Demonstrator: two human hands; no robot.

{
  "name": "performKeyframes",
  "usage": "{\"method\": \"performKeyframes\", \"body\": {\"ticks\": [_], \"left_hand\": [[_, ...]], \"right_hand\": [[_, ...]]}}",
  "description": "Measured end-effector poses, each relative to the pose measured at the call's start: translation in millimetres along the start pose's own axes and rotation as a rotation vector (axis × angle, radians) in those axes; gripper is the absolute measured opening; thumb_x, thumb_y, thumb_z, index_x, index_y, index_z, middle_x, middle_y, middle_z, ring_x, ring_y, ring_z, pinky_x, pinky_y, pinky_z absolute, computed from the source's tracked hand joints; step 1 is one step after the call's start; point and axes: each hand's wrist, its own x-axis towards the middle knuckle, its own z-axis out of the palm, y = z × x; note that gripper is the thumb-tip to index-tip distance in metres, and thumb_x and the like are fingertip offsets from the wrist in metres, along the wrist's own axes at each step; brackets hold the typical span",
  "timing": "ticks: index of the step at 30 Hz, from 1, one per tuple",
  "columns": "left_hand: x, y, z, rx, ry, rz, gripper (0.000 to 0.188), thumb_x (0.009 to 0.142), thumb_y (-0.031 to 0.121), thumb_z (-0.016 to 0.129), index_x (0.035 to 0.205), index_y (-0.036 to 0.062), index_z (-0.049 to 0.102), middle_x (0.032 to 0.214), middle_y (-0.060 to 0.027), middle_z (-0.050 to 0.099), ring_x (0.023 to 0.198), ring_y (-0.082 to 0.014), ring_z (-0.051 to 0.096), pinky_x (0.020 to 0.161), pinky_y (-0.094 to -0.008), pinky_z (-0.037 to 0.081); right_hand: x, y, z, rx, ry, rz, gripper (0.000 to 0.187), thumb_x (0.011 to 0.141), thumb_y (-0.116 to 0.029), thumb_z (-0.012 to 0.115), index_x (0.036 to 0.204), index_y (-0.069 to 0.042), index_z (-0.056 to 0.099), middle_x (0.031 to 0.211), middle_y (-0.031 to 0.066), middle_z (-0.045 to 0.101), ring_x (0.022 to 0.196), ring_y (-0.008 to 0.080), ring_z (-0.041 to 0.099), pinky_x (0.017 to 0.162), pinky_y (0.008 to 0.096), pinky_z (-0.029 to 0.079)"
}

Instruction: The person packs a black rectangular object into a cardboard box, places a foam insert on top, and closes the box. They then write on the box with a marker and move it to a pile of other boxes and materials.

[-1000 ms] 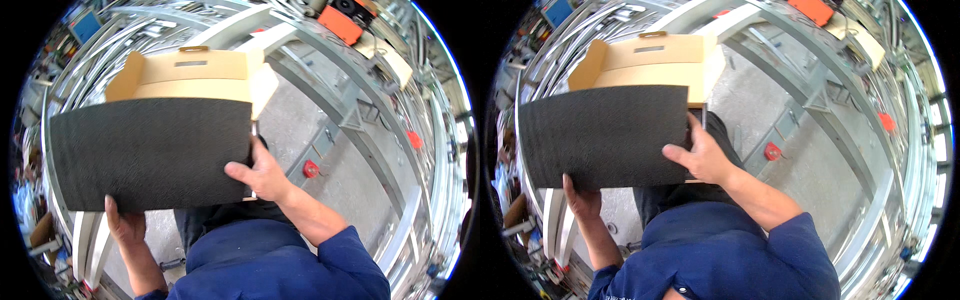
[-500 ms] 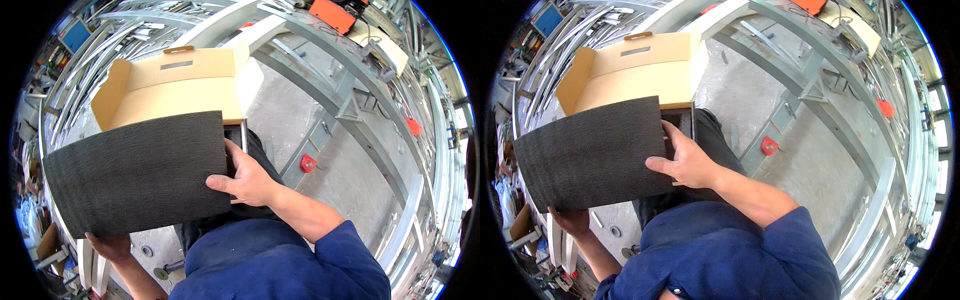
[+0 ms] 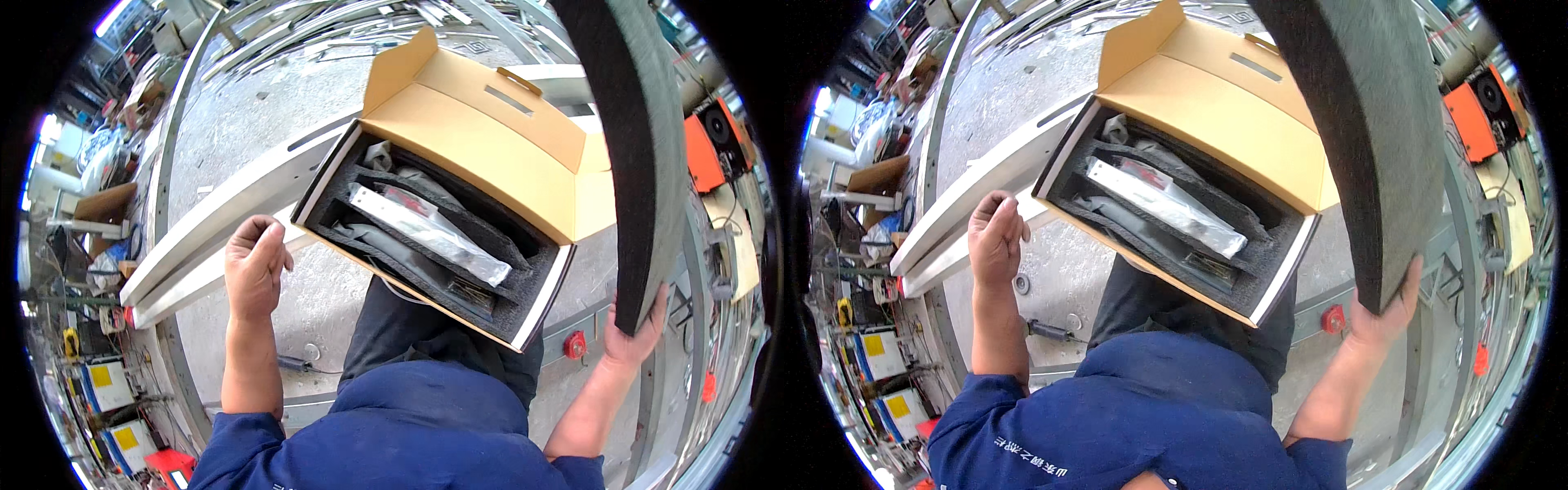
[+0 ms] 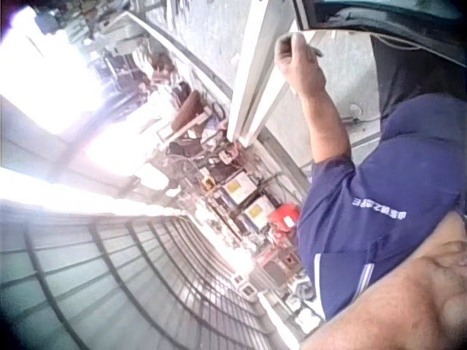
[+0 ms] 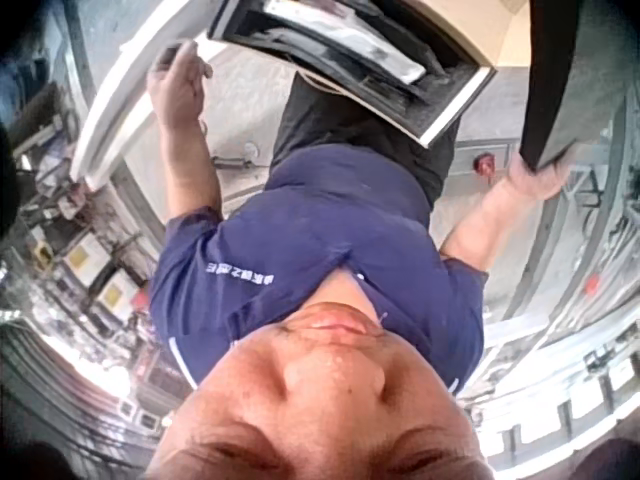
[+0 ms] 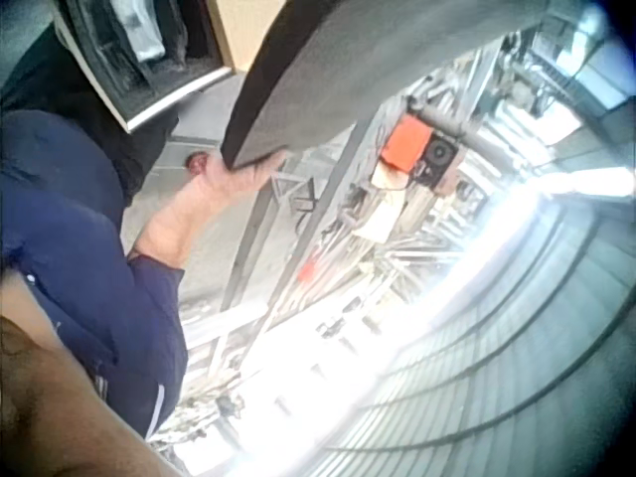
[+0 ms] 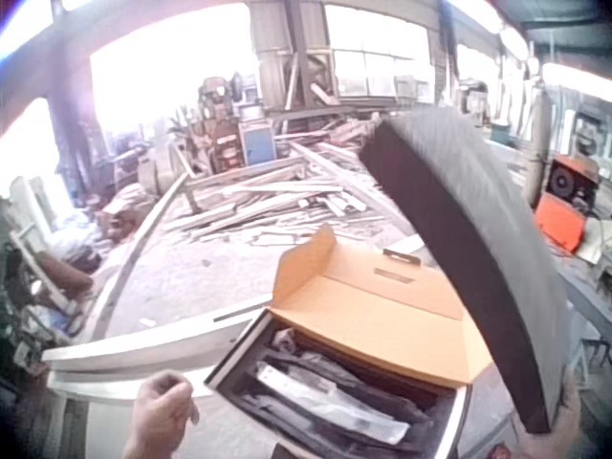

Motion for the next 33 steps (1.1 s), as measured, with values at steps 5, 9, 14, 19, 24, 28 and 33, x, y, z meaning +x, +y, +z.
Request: {"method": "performKeyframes", "body": {"ticks": [5, 9, 14, 19, 24, 28, 33], "left_hand": [[3.8, -17.8, -18.0, 0.005, 0.052, 0.022, 0.011, 0.096, 0.012, 0.062, 0.099, 0.001, 0.062, 0.068, -0.0007, 0.053, 0.057, -0.0086, 0.05, 0.058, -0.026, 0.047], [7.5, -24.2, -16.4, 0.003, 0.05, 0.013, 0.017, 0.099, 0.016, 0.06, 0.103, 0.0008, 0.064, 0.081, -0.0043, 0.063, 0.069, -0.0118, 0.059, 0.07, -0.0301, 0.054], [24.1, -31.3, -12.6, 0.101, 0.043, 0.074, 0.024, 0.1, 0.019, 0.06, 0.114, 0.0008, 0.065, 0.108, -0.0097, 0.069, 0.094, -0.0144, 0.062, 0.089, -0.0296, 0.05], [36.5, -34.9, -1.3, 0.37, 0.03, 0.255, 0.042, 0.093, 0.024, 0.071, 0.125, -0.0009, 0.061, 0.116, -0.0094, 0.065, 0.102, -0.013, 0.059, 0.093, -0.0275, 0.046], [35.2, -25.8, 22.5, 0.761, -0.151, 0.231, 0.066, 0.085, 0.034, 0.077, 0.135, -0.0023, 0.053, 0.137, -0.0196, 0.056, 0.127, -0.0307, 0.054, 0.107, -0.0382, 0.042], [31.0, -32.6, 31.0, 0.924, -0.053, 0.25, 0.068, 0.084, 0.026, 0.077, 0.141, 0.0009, 0.049, 0.14, -0.0186, 0.054, 0.129, -0.0298, 0.052, 0.109, -0.0388, 0.04], [32.5, -30.4, 36.5, 0.953, -0.063, 0.327, 0.067, 0.084, 0.024, 0.076, 0.141, 0.0011, 0.049, 0.139, -0.0205, 0.054, 0.129, -0.0326, 0.052, 0.109, -0.039, 0.04]], "right_hand": [[-9.6, 4.8, -5.0, -0.132, 0.097, -0.031, 0.046, 0.098, -0.018, 0.056, 0.141, -0.003, 0.048, 0.135, 0.0155, 0.057, 0.122, 0.026, 0.057, 0.101, 0.0384, 0.048], [-17.9, 15.1, -4.8, -0.342, -0.191, 0.08, 0.051, 0.1, -0.026, 0.055, 0.14, 0.004, 0.047, 0.137, 0.0161, 0.055, 0.125, 0.0261, 0.054, 0.107, 0.0394, 0.041], [-37.9, 47.3, 23.2, -0.755, -0.304, -0.151, 0.064, 0.097, -0.023, 0.057, 0.148, 0.006, 0.034, 0.142, 0.0162, 0.048, 0.128, 0.0265, 0.049, 0.109, 0.0382, 0.036], [-41.3, 58.7, 36.0, -0.789, -0.373, -0.15, 0.07, 0.095, -0.017, 0.06, 0.152, 0.006, 0.028, 0.145, 0.0173, 0.045, 0.129, 0.0268, 0.048, 0.11, 0.0376, 0.035], [-56.1, 79.2, 50.2, -0.887, -0.4, -0.153, 0.07, 0.094, -0.014, 0.061, 0.151, 0.008, 0.027, 0.146, 0.0195, 0.045, 0.131, 0.0263, 0.046, 0.11, 0.037, 0.035], [-58.1, 84.4, 60.3, -1.001, -0.487, -0.161, 0.071, 0.094, -0.018, 0.062, 0.149, 0.01, 0.028, 0.144, 0.0194, 0.045, 0.13, 0.0265, 0.047, 0.109, 0.0367, 0.036], [-58.5, 72.0, 69.6, -1.278, -0.51, -0.038, 0.068, 0.096, -0.025, 0.061, 0.146, 0.011, 0.033, 0.13, 0.0215, 0.058, 0.114, 0.0276, 0.06, 0.096, 0.0365, 0.047]]}}
